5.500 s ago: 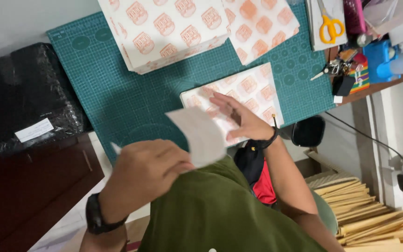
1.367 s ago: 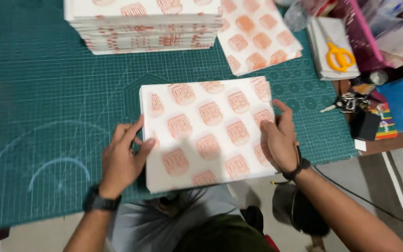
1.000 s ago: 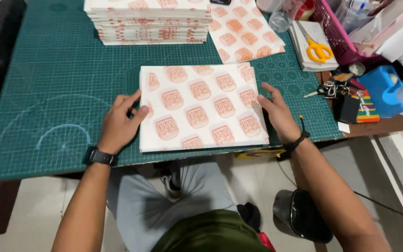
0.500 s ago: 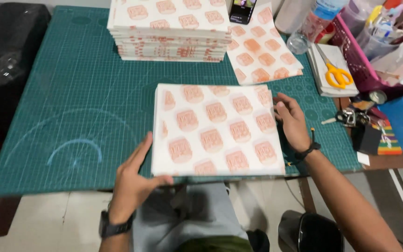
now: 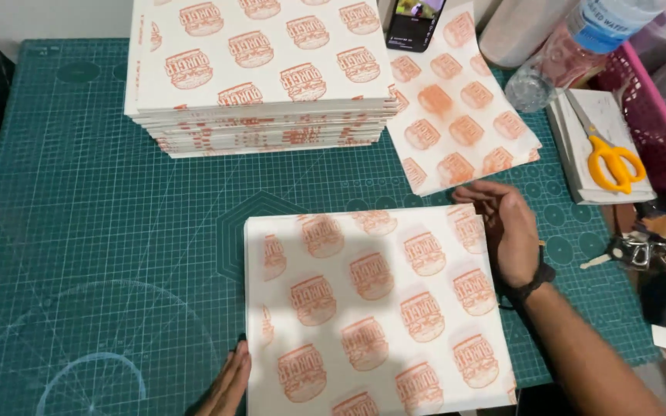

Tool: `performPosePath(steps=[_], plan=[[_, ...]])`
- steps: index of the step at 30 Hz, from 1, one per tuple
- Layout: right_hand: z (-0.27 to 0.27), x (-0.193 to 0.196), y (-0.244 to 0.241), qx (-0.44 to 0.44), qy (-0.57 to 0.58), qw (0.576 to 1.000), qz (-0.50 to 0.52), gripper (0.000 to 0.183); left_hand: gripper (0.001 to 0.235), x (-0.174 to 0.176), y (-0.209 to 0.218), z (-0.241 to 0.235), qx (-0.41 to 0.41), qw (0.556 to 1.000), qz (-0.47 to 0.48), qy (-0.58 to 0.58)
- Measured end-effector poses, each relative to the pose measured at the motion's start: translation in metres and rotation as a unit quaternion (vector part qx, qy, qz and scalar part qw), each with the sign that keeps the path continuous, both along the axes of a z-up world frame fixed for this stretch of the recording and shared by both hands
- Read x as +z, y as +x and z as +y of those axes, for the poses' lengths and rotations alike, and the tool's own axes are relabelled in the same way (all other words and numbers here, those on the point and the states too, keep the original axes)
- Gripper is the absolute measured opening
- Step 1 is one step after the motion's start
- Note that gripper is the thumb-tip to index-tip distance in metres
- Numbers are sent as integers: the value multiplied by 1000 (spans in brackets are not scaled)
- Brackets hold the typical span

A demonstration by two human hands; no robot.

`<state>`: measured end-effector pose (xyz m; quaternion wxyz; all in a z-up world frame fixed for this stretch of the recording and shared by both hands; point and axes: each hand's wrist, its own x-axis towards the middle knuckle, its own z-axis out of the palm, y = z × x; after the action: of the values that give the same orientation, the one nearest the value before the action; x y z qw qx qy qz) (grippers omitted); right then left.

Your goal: Folding printed burger wrappers on a manual assembly workstation.

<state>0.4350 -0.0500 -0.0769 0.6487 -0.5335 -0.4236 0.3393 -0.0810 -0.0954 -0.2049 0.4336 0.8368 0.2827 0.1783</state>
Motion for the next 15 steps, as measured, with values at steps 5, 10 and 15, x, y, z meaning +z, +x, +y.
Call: performPosePath(steps=[5,10,15], plan=[[0,5,-1,0,-28,1000,-8,55,90,-77,-5,2,48,992,15,114],[-2,3,-2,13,-34,997,-67,56,97,34,3,-1,35,999,22,2],[5,8,-4,26,-56,996,-67,53,92,129,59,-12,234,935,-40,263]])
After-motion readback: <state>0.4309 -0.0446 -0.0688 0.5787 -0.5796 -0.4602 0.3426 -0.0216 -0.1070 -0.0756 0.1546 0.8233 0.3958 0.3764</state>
